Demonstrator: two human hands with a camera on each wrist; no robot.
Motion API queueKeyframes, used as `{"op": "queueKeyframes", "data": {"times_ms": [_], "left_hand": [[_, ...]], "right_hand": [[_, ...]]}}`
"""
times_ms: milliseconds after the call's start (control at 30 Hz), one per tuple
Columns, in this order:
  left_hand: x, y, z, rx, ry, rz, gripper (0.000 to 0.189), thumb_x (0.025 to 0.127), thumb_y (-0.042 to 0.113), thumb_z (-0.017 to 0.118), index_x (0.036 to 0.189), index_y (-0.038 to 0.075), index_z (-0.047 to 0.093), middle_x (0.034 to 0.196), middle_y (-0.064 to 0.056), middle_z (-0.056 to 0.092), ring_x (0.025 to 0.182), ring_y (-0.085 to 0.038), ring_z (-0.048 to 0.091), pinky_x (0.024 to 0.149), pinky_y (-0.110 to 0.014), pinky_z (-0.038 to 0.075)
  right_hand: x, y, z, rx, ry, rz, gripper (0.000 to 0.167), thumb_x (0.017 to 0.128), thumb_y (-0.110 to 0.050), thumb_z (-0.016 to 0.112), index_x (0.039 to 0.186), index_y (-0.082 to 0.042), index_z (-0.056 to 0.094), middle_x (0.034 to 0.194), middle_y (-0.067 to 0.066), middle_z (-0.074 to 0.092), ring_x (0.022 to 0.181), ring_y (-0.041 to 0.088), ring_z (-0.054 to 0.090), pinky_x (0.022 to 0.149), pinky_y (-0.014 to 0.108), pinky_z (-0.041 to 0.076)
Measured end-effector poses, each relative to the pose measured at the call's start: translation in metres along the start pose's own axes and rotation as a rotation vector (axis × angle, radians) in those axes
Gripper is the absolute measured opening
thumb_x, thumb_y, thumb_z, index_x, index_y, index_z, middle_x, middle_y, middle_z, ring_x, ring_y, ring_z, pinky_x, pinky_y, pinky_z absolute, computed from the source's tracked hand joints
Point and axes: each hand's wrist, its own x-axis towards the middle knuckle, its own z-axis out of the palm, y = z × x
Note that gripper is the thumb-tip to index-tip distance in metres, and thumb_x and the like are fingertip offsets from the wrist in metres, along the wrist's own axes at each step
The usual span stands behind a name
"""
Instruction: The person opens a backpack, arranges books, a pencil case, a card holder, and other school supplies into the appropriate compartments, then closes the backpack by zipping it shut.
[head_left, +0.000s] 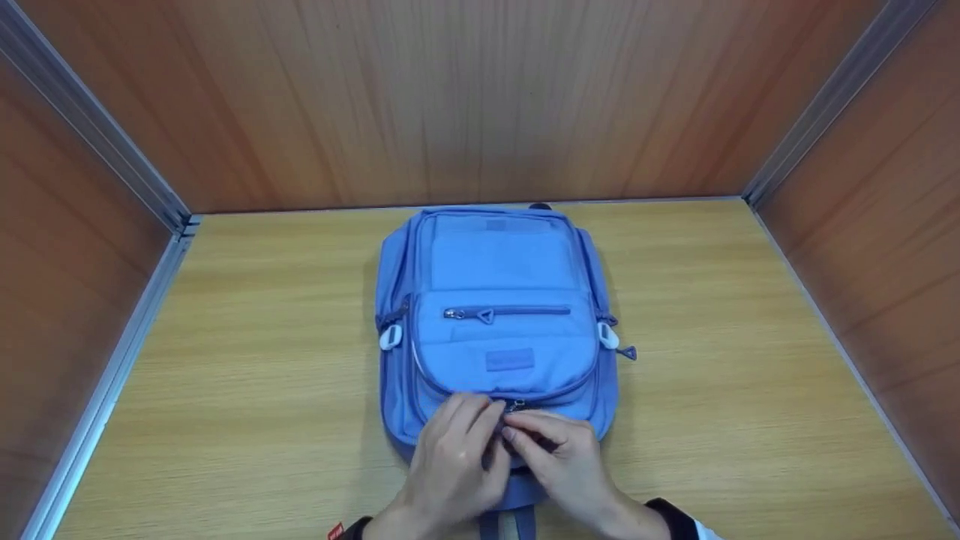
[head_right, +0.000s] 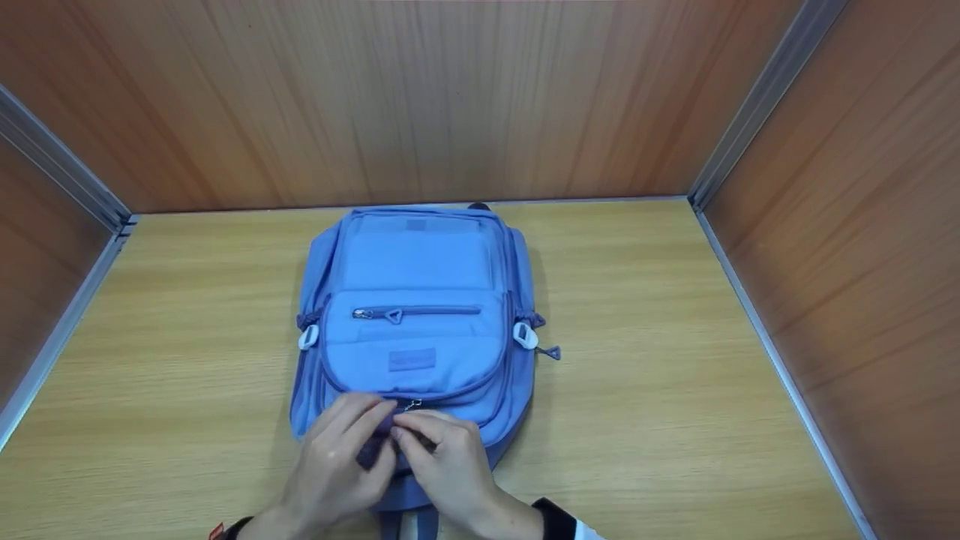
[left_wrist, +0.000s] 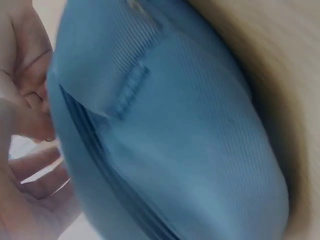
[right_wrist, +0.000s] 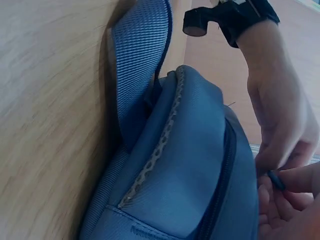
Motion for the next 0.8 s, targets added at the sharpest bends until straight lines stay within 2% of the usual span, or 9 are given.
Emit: {"op": "queueKeyframes", "data": {"times_ms": [167,300,367,433,500,567,633,700,800], "left_hand": [[-0.006,0.012,0.007,0.009,0.101,0.079,0.046,0.071,0.012,0.081,0.113,-0.004,0.073,0.1,-0.009,0.072,0.088,-0.023,0.067,0.081,-0.036,0.057],[-0.007,0.013,0.009,0.031,0.126,0.063,0.024,0.095,0.012,0.069,0.111,-0.005,0.074,0.097,-0.008,0.073,0.085,-0.02,0.067,0.078,-0.033,0.057],[-0.007,0.013,0.008,0.029,0.115,0.048,0.027,0.106,0.014,0.055,0.111,-0.005,0.075,0.097,-0.007,0.073,0.084,-0.019,0.067,0.077,-0.032,0.057],[-0.007,0.013,0.007,0.023,0.1,0.03,0.039,0.112,0.017,0.043,0.11,-0.004,0.076,0.097,-0.007,0.074,0.084,-0.017,0.068,0.077,-0.03,0.057],[-0.007,0.013,0.006,0.017,0.085,0.021,0.042,0.112,0.016,0.039,0.108,-0.004,0.076,0.097,-0.006,0.074,0.084,-0.016,0.068,0.078,-0.029,0.057],[-0.007,0.012,0.005,0.006,0.072,0.01,0.037,0.109,0.01,0.043,0.107,-0.003,0.077,0.097,-0.006,0.074,0.084,-0.015,0.068,0.078,-0.028,0.058],[-0.007,0.012,0.003,-0.005,0.057,-0.001,0.026,0.103,0.003,0.051,0.107,-0.003,0.077,0.096,-0.006,0.074,0.084,-0.015,0.068,0.078,-0.028,0.058],[-0.006,0.012,0.001,-0.015,0.044,-0.013,0.022,0.093,-0.005,0.06,0.108,-0.003,0.077,0.095,-0.005,0.073,0.084,-0.016,0.067,0.078,-0.029,0.057],[-0.005,0.013,-0.002,-0.022,0.023,-0.029,0.036,0.078,-0.015,0.066,0.11,-0.002,0.076,0.095,-0.004,0.071,0.084,-0.015,0.065,0.078,-0.029,0.056]], "right_hand": [[-0.001,-0.003,-0.004,0.083,0.018,0.022,0.018,0.087,0.013,0.074,0.103,0.007,0.078,0.098,0.016,0.079,0.09,0.015,0.077,0.073,0.029,0.063],[-0.003,-0.005,-0.005,0.099,-0.033,0.044,0.018,0.091,0.012,0.071,0.108,0.01,0.076,0.1,0.018,0.078,0.091,0.014,0.076,0.071,0.029,0.063],[-0.003,-0.002,-0.007,0.06,-0.055,0.0,0.021,0.09,0.014,0.07,0.11,0.009,0.076,0.103,0.018,0.078,0.093,0.015,0.076,0.074,0.028,0.063],[-0.002,0.002,-0.01,-0.042,-0.065,-0.113,0.023,0.088,0.014,0.072,0.11,0.007,0.076,0.105,0.016,0.078,0.096,0.018,0.077,0.08,0.027,0.062],[0.0,0.007,-0.014,-0.182,-0.06,-0.256,0.022,0.088,0.009,0.073,0.109,0.002,0.077,0.107,0.013,0.078,0.096,0.021,0.077,0.086,0.026,0.06],[0.004,0.013,-0.02,-0.338,-0.036,-0.413,0.016,0.091,0.001,0.073,0.107,-0.001,0.078,0.108,0.012,0.078,0.096,0.024,0.076,0.088,0.03,0.058],[0.01,0.018,-0.026,-0.48,-0.021,-0.521,0.015,0.096,-0.008,0.071,0.107,-0.003,0.078,0.11,0.012,0.078,0.096,0.024,0.075,0.086,0.035,0.057],[0.017,0.021,-0.032,-0.604,-0.025,-0.576,0.019,0.101,-0.014,0.066,0.108,-0.003,0.079,0.114,0.013,0.077,0.1,0.026,0.074,0.085,0.04,0.058],[0.025,0.025,-0.041,-0.755,-0.074,-0.584,0.023,0.104,-0.019,0.062,0.11,-0.005,0.079,0.122,0.013,0.075,0.108,0.028,0.072,0.089,0.044,0.059]]}}
